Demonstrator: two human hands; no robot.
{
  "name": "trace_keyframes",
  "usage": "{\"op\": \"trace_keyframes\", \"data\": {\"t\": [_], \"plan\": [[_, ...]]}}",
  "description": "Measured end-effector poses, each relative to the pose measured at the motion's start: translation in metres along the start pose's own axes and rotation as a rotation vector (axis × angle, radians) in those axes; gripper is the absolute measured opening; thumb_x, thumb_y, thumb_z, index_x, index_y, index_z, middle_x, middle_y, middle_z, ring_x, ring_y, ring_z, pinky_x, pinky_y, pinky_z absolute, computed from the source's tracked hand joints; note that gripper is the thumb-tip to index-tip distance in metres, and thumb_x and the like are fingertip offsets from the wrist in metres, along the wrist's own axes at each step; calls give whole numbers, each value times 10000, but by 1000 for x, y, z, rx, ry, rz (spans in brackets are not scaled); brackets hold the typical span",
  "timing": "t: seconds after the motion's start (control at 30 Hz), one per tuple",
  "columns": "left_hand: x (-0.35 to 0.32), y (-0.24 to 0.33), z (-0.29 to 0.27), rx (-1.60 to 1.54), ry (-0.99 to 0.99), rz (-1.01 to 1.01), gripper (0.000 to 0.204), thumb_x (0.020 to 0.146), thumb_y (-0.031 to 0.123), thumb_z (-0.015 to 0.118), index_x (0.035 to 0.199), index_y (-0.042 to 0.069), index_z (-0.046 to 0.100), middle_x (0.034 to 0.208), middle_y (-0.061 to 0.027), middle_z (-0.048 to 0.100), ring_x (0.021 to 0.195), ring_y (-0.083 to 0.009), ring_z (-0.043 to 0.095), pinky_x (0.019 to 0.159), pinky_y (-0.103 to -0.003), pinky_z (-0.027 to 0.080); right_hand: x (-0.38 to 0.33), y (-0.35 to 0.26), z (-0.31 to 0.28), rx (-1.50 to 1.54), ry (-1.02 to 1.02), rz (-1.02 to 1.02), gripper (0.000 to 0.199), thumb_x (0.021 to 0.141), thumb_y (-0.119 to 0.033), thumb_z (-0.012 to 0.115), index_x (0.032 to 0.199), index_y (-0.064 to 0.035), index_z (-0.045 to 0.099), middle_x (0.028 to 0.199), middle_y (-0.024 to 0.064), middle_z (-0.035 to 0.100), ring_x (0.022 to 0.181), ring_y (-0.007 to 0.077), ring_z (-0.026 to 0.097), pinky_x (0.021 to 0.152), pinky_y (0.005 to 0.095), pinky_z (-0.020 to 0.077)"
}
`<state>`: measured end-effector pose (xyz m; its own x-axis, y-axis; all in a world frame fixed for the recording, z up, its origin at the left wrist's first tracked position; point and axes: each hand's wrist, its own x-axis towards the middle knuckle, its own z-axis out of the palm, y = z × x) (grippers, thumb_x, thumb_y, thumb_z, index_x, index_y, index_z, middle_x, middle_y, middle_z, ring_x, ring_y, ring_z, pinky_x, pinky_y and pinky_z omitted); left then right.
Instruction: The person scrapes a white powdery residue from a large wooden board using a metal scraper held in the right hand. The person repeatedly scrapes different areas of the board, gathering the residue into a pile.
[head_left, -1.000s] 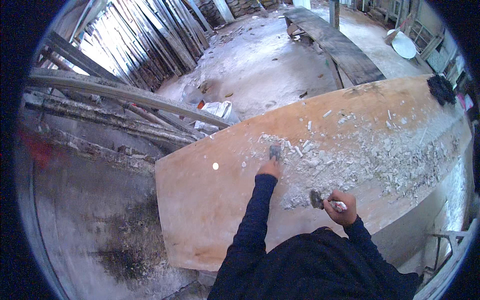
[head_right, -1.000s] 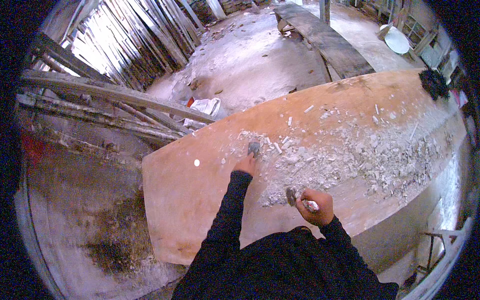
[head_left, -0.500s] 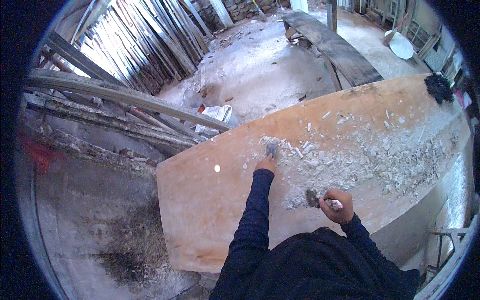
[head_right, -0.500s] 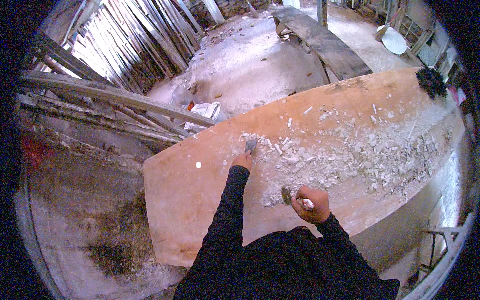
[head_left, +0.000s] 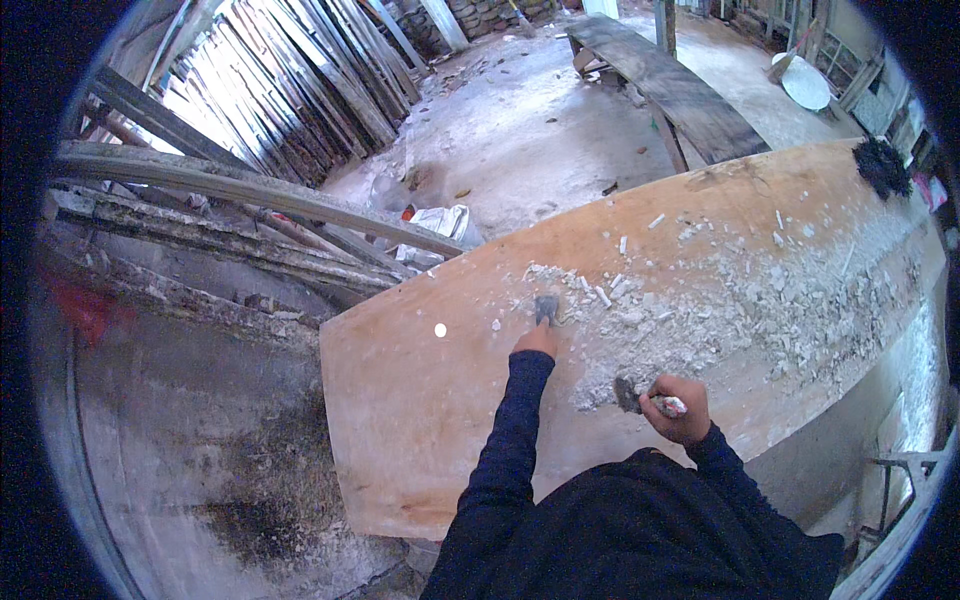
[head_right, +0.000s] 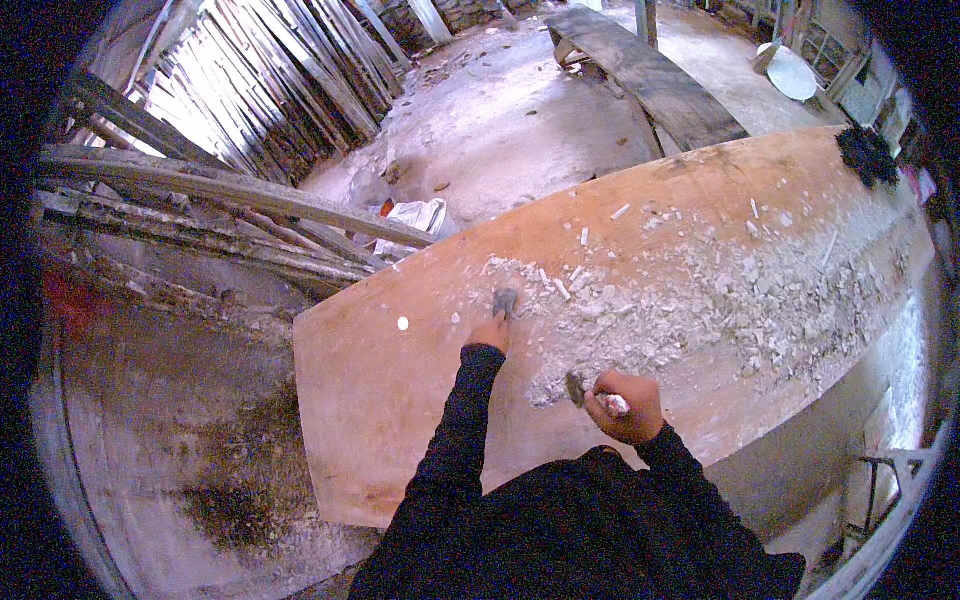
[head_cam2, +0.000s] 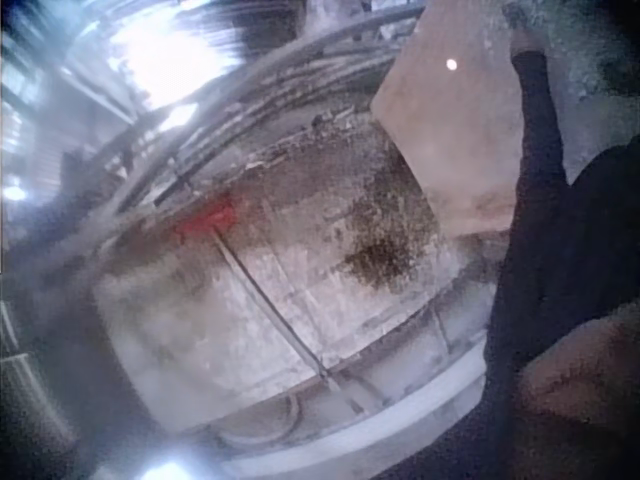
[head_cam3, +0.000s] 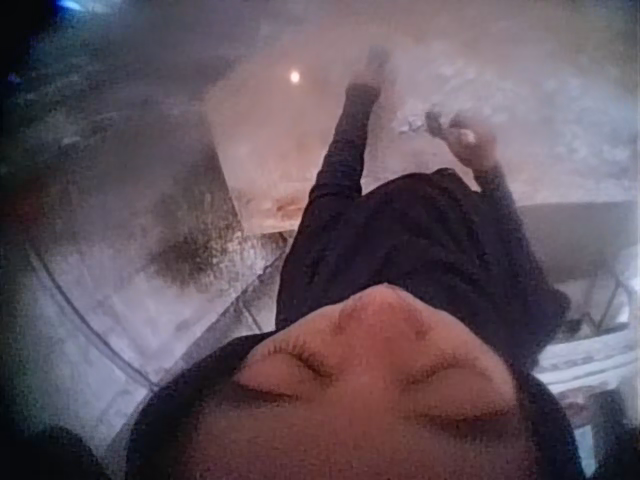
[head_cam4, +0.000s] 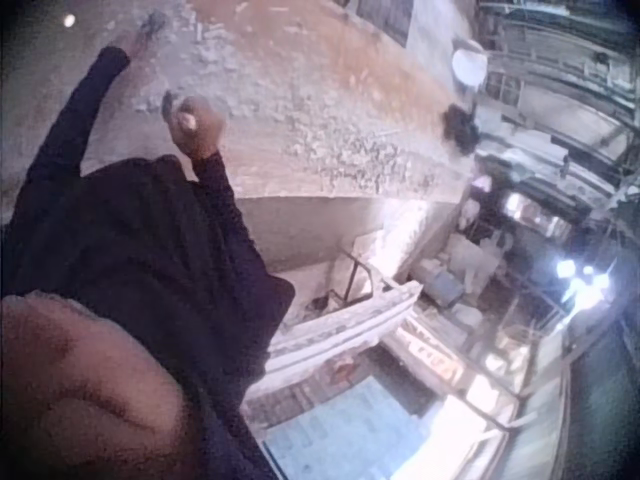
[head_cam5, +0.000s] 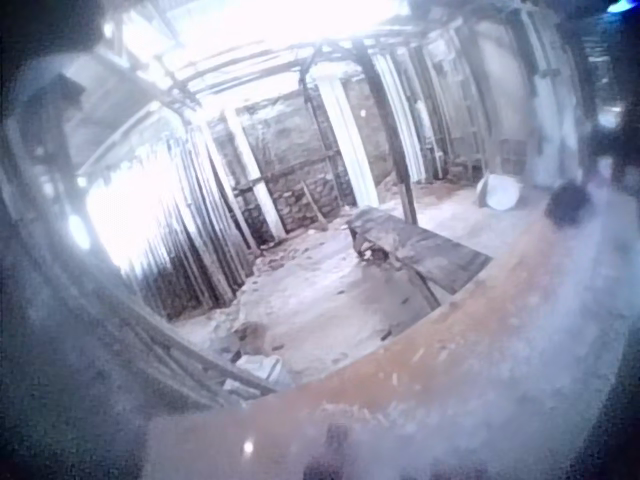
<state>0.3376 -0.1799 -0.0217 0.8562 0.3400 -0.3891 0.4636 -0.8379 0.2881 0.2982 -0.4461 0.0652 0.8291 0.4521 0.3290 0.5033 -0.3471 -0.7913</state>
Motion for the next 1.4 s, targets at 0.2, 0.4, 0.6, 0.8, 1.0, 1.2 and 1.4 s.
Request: {"op": "trace_keyframes", "data": {"t": [0.2, 0.4, 0.6, 0.8, 1.0, 1.2, 1.4], "plan": [[-3, -6, 26, -47, 6, -36, 362, 837, 247, 387, 1163, 103, 448, 895, -227, 588, 847, -373, 574, 717, -473, 456, -5, 3, 0, -4, -51, 17, 142, 680, -143, 632, 642, -88, 507, 572, 100, 528, 509, 271, 549, 449, 332, 419], [37, -2, 18, -7, 70, 50, 389, 839, 224, 358, 1209, 127, 427, 891, -236, 586, 851, -365, 576, 720, -468, 457, -1, 1, -8, -14, -47, 25, 140, 683, -145, 628, 639, -87, 507, 571, 99, 529, 501, 274, 546, 445, 337, 418], [-14, 11, 14, -60, -65, -116, 419, 840, 280, 373, 1237, 150, 415, 940, -231, 578, 850, -374, 572, 759, -452, 446, -9, 19, -11, -35, -6, 77, 140, 680, -139, 630, 641, -89, 506, 566, 102, 524, 490, 281, 538, 440, 337, 415], [7, -7, 20, -69, 7, -53, 431, 835, 288, 380, 1243, 152, 409, 948, -228, 576, 841, -378, 572, 755, -455, 447, 2, 12, -7, -12, -15, 45, 139, 674, -125, 636, 641, -90, 506, 575, 99, 527, 509, 274, 546, 448, 334, 418], [-5, 9, 22, -76, -4, -66, 404, 848, 272, 368, 1224, 134, 424, 927, -229, 580, 836, -377, 572, 749, -461, 447, 1, 8, -4, 9, -38, 10, 145, 672, -132, 640, 643, -86, 506, 568, 95, 522, 507, 273, 544, 450, 337, 420], [28, 9, 15, -96, 81, -51, 379, 845, 278, 368, 1171, 108, 462, 911, -235, 580, 845, -381, 566, 752, -465, 439, -6, 6, -8, 10, -61, 29, 148, 675, -145, 637, 639, -85, 507, 573, 102, 528, 506, 276, 544, 445, 334, 414], [-21, 4, 29, -239, 50, -36, 441, 851, 329, 382, 1244, 129, 403, 946, -244, 570, 878, -381, 555, 767, -448, 437, -10, 13, -15, -1, -15, 106, 141, 685, -149, 646, 650, -79, 529, 574, 97, 543, 510, 247, 558, 452, 314, 417]]}}
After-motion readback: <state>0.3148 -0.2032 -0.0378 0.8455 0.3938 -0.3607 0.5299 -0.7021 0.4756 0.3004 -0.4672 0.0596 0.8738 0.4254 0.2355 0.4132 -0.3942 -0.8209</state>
